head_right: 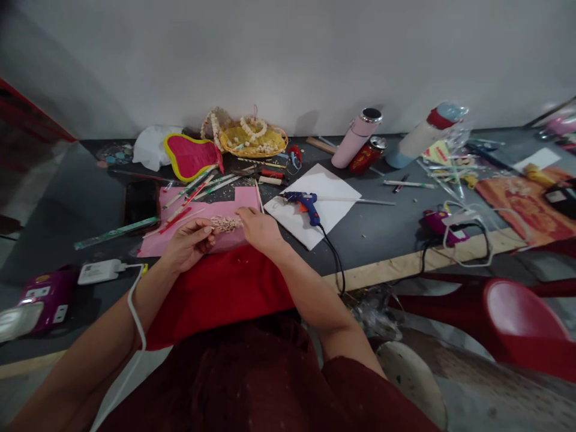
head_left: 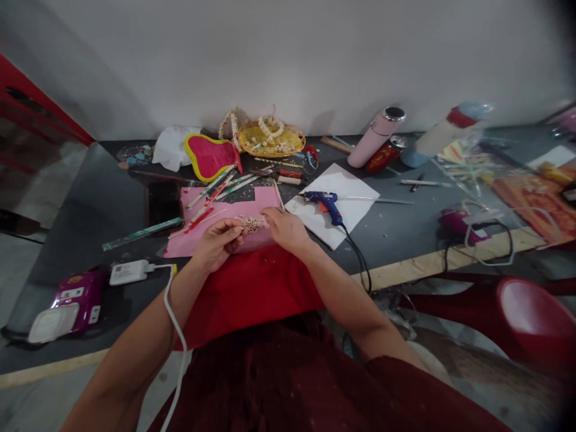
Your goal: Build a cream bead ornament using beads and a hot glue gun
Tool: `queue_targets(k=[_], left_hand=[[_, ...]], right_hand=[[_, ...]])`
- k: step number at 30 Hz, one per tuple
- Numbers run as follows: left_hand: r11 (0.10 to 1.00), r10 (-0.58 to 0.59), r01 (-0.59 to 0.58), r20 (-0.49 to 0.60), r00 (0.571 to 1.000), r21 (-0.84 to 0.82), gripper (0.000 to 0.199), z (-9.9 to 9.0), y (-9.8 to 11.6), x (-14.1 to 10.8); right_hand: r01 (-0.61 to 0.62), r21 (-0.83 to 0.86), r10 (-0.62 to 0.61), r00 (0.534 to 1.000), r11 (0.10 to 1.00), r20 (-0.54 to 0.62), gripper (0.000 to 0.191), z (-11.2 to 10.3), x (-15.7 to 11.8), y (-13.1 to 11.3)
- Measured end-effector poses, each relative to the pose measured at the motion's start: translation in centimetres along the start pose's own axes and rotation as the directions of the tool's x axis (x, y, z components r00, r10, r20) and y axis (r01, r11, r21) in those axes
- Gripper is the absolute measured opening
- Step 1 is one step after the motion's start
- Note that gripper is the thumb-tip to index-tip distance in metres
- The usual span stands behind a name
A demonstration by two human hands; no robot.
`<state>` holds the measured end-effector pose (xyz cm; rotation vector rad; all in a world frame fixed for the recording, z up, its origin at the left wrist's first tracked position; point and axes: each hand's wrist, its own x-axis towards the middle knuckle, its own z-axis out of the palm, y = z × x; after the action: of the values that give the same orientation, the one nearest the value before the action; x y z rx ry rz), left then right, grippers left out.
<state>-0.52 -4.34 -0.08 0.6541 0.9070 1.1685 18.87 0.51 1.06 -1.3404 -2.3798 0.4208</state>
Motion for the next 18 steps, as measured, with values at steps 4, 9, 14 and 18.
queue_targets(k=[4,9,14,18], left_hand=[[0.999,0.034,-0.034,0.009,0.999,-0.018,0.017,-0.2,0.0,0.2],[0.998,0.05,-0.048,0.051,0.997,-0.032,0.014,-0.4,-0.1,0.4],[0.999,0.046,-0.045,0.048,0.998,-0.026,0.016,-0.5,-0.2,0.4],[0.998,0.047,-0.045,0.033,0.998,-0.044,0.015,-0.4,-0.1,0.3]], right_hand=[[-0.045,0.017,0.048,0.98,0.999,-0.194,0.028,-3.1,-0.6,2.9],[-0.307,-0.189,0.251,0.929,0.933,-0.271,0.023,-6.3,-3.5,9.2],[-0.517,-0.222,0.492,0.856,0.827,-0.162,0.037,-6.2,-4.9,12.3],[-0.576,-0.25,0.571,0.815,0.779,-0.097,0.039,-5.8,-4.1,12.7]])
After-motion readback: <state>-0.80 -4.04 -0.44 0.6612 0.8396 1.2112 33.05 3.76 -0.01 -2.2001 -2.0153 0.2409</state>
